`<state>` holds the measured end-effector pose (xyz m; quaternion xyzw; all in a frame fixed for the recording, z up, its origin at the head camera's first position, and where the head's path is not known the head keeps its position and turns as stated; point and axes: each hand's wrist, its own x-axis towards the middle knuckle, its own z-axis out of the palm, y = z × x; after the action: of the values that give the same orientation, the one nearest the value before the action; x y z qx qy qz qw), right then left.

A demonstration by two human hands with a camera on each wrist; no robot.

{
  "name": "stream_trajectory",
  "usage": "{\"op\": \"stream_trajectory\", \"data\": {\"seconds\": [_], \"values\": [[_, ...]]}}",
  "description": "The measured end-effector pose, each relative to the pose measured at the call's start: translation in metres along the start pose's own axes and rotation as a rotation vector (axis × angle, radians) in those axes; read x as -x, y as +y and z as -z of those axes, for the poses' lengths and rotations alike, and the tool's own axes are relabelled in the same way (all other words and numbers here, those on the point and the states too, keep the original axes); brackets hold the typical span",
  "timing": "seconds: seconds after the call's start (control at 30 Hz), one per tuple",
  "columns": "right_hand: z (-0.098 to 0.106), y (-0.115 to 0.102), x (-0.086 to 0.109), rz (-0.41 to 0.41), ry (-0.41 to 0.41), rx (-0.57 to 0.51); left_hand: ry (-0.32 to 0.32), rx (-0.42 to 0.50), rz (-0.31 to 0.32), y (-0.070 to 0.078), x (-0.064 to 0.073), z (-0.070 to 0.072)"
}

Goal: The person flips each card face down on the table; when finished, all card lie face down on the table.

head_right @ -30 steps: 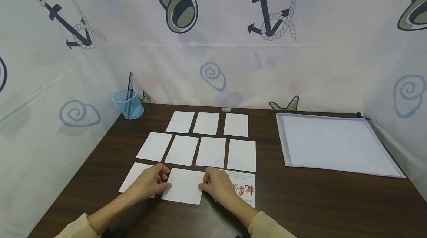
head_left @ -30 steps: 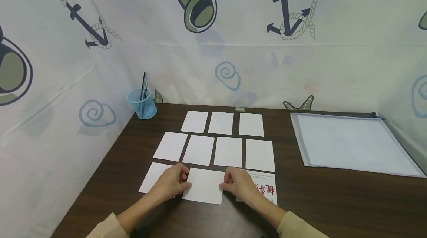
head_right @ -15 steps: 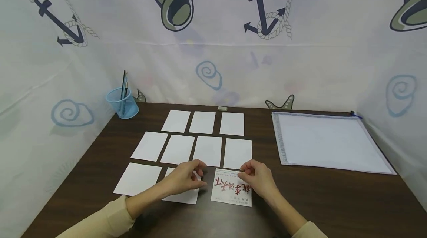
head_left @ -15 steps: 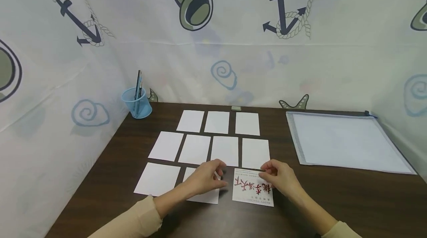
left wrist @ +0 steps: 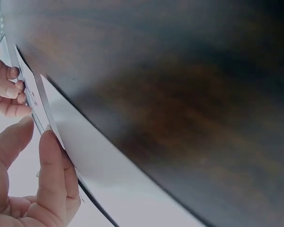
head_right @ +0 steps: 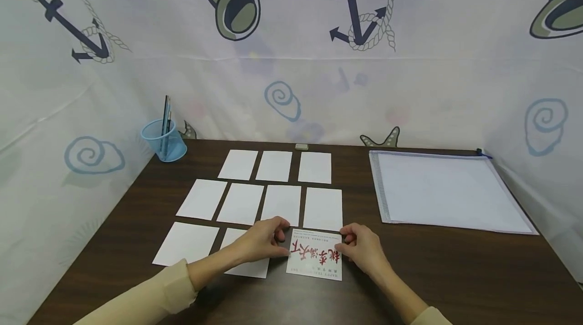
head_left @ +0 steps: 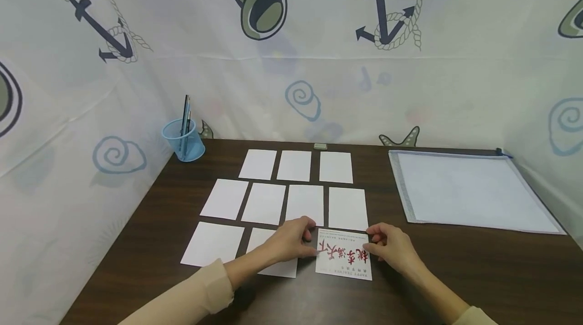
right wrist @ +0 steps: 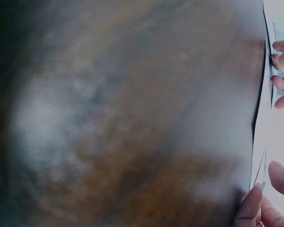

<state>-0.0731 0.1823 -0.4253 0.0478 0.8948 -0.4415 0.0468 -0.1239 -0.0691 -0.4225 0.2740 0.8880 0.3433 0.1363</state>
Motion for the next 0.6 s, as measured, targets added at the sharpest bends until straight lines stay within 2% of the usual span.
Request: {"op": "stream_trajectory", "data": {"seconds": [0.4,0.6], "values": [[-0.0056,0.0040,-0.0022,0.089,0.037,0.136,-0.023,-0.112,-0.006,0.0049,-0.0054,-0.0064],[-0.0035,0.0030,-0.0034,0.107,0.016,0.129,-0.028,-0.132,-0.013,0.0070,-0.0053,-0.0056]]}}
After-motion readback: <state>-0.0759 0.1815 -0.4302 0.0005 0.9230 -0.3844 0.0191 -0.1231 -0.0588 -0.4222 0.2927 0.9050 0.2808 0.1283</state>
